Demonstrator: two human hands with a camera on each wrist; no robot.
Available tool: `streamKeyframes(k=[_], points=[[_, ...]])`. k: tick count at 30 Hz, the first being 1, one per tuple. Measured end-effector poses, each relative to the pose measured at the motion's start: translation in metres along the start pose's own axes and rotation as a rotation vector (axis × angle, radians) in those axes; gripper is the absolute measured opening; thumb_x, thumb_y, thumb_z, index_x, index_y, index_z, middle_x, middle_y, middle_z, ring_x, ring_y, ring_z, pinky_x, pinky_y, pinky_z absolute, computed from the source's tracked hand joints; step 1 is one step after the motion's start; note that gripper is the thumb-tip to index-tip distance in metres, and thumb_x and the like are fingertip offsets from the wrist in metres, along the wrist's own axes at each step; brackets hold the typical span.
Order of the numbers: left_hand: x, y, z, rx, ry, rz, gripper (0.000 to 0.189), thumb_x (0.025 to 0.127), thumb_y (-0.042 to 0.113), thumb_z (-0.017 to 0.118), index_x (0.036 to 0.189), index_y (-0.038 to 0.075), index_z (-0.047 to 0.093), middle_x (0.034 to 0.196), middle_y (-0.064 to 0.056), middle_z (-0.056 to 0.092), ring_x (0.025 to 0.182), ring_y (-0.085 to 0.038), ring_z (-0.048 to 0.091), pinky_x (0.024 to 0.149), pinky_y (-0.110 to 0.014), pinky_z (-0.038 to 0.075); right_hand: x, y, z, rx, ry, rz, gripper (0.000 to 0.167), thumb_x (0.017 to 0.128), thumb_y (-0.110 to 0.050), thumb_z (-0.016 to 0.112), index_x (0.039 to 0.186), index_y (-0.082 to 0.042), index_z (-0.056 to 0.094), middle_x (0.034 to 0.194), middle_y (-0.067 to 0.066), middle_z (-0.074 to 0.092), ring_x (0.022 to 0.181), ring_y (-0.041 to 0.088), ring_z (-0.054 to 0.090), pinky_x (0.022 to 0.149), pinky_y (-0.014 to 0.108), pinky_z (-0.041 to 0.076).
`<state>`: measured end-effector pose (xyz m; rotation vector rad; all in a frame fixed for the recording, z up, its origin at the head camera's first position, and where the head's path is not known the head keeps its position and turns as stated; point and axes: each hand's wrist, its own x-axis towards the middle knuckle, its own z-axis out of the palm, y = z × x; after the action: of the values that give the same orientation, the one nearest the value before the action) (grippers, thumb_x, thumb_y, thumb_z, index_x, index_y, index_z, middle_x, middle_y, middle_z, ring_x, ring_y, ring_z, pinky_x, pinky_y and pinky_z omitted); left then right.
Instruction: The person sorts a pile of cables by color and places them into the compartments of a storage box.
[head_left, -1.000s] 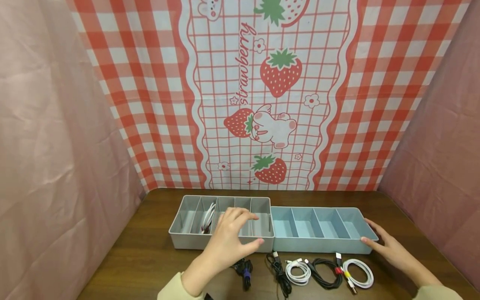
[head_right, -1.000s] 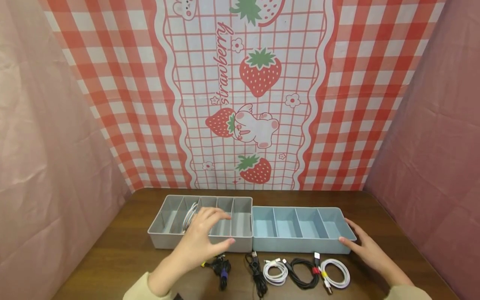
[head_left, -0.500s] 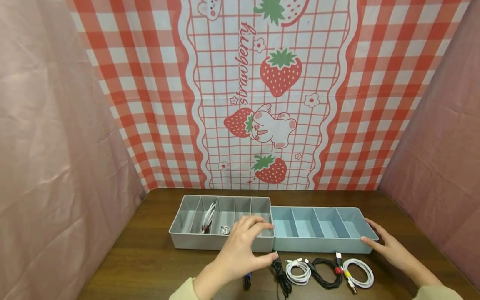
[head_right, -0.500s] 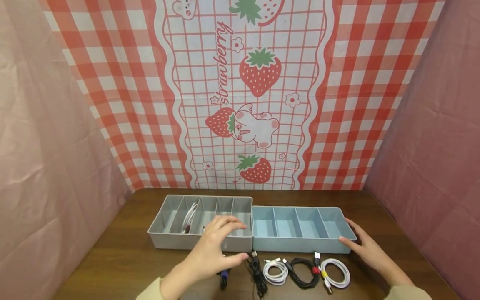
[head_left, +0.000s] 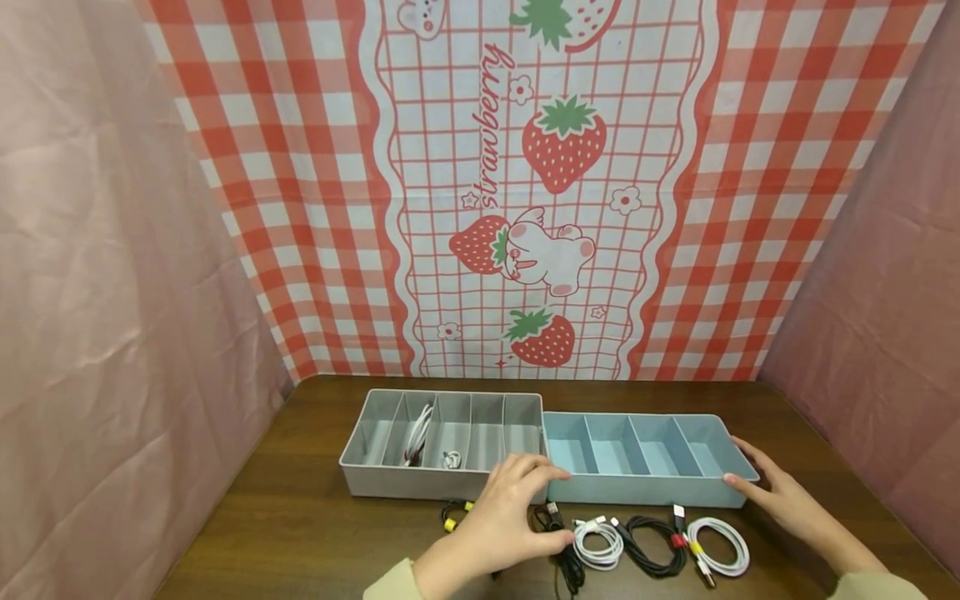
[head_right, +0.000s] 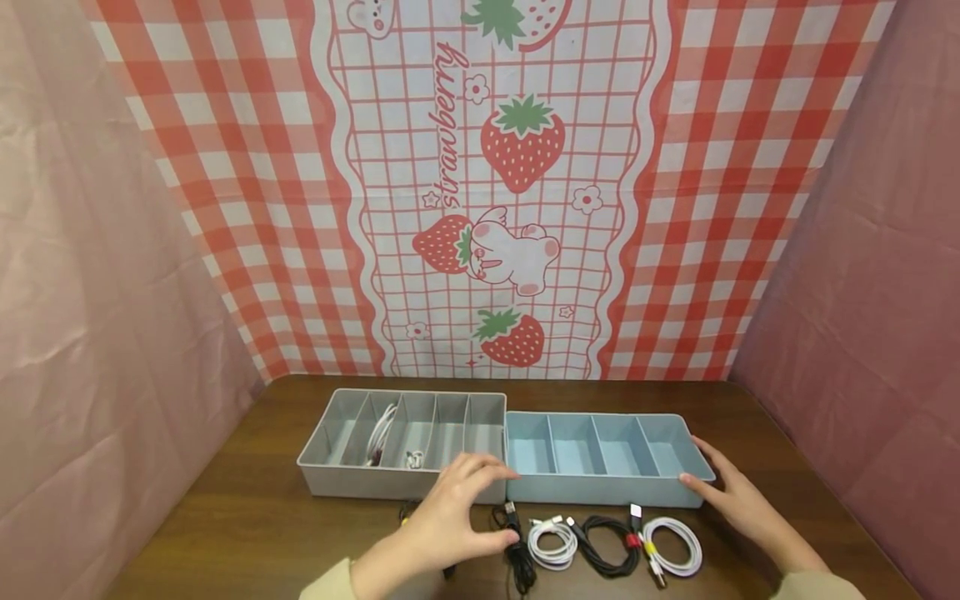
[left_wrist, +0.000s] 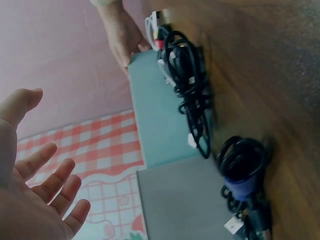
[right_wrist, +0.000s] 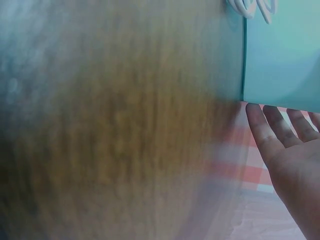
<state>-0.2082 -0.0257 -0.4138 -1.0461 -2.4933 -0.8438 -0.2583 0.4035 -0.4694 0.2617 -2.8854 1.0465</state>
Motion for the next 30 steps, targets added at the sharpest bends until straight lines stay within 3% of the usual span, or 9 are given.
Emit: streamKeyframes(k=[1,4,6,11,15,17,21,28,30], points=[[0.0,0.0,0.002,0.003,-0.008,-0.006,0.062,0.072,0.046,0.076,0.127,0.027,0.054,0.125,0.009,0.052,0.117,-0.009,0.044,0.1,-0.049,0.036,0.0,0.0,0.0,0.003,-0.002,0.005,0.072,0.097,-0.029,0.053,0.148,0.003,0.013,0.142,0.037,0.026,0.119,0.053,0.032,0.091,0.034,0.039],[0.001,-0.001,0.007,0.018,-0.026,-0.011,0.062,0.073,0.049,0.075,0.127,0.027,0.055,0.124,0.009,0.052,0.117,-0.01,0.044,0.1,-0.047,0.036,0.0,-0.001,0.0,0.032,-0.013,0.003,0.073,0.097,-0.028,0.052,0.148,0.004,0.011,0.143,0.039,0.023,0.12,0.056,0.029,0.089,0.058,0.033],[0.002,-0.001,0.011,0.026,-0.039,-0.011,0.061,0.074,0.049,0.074,0.127,0.027,0.055,0.123,0.008,0.052,0.116,-0.01,0.044,0.1,-0.046,0.037,0.0,-0.002,0.0,0.032,-0.017,0.013,0.073,0.097,-0.029,0.052,0.148,0.003,0.011,0.144,0.038,0.023,0.12,0.056,0.029,0.088,0.059,0.034],[0.003,-0.003,0.02,0.017,-0.094,-0.014,0.06,0.076,0.05,0.072,0.128,0.028,0.053,0.122,0.009,0.052,0.114,-0.009,0.044,0.098,-0.04,0.037,0.0,-0.002,-0.001,-0.001,-0.015,0.005,0.072,0.097,-0.029,0.053,0.148,0.003,0.013,0.143,0.036,0.026,0.12,0.054,0.033,0.084,0.036,0.04],[0.006,-0.005,0.026,0.012,-0.144,-0.026,0.062,0.076,0.051,0.072,0.129,0.028,0.052,0.121,0.01,0.051,0.113,-0.008,0.043,0.096,-0.035,0.037,0.0,-0.001,-0.002,-0.001,-0.008,-0.003,0.072,0.097,-0.029,0.053,0.148,0.003,0.014,0.142,0.036,0.027,0.119,0.053,0.034,0.075,0.015,0.035],[0.007,-0.005,0.031,0.033,-0.158,-0.022,0.063,0.075,0.052,0.072,0.129,0.027,0.052,0.122,0.01,0.052,0.113,-0.008,0.043,0.095,-0.033,0.037,0.001,-0.002,-0.002,0.002,-0.009,-0.002,0.072,0.097,-0.029,0.053,0.148,0.003,0.014,0.142,0.037,0.027,0.119,0.053,0.034,0.077,0.016,0.036],[0.01,-0.005,0.041,0.078,-0.18,0.001,0.062,0.075,0.053,0.072,0.128,0.025,0.054,0.122,0.009,0.053,0.113,-0.009,0.044,0.095,-0.033,0.037,0.0,-0.002,-0.001,0.019,-0.015,0.006,0.073,0.097,-0.028,0.052,0.148,0.004,0.011,0.143,0.038,0.024,0.12,0.055,0.032,0.089,0.047,0.039],[0.014,-0.003,0.053,0.126,-0.216,0.037,0.06,0.072,0.054,0.074,0.122,0.026,0.058,0.114,0.012,0.053,0.103,-0.005,0.043,0.086,-0.023,0.035,0.0,-0.002,-0.001,0.003,-0.016,0.002,0.072,0.097,-0.029,0.052,0.148,0.003,0.014,0.143,0.036,0.026,0.119,0.053,0.034,0.085,0.04,0.041],[0.015,-0.002,0.057,0.145,-0.222,0.041,0.06,0.071,0.054,0.075,0.121,0.025,0.059,0.112,0.012,0.054,0.099,-0.003,0.043,0.083,-0.021,0.034,0.0,-0.002,0.0,0.019,-0.022,0.005,0.072,0.097,-0.029,0.052,0.148,0.004,0.012,0.143,0.037,0.024,0.119,0.054,0.032,0.086,0.054,0.037]])
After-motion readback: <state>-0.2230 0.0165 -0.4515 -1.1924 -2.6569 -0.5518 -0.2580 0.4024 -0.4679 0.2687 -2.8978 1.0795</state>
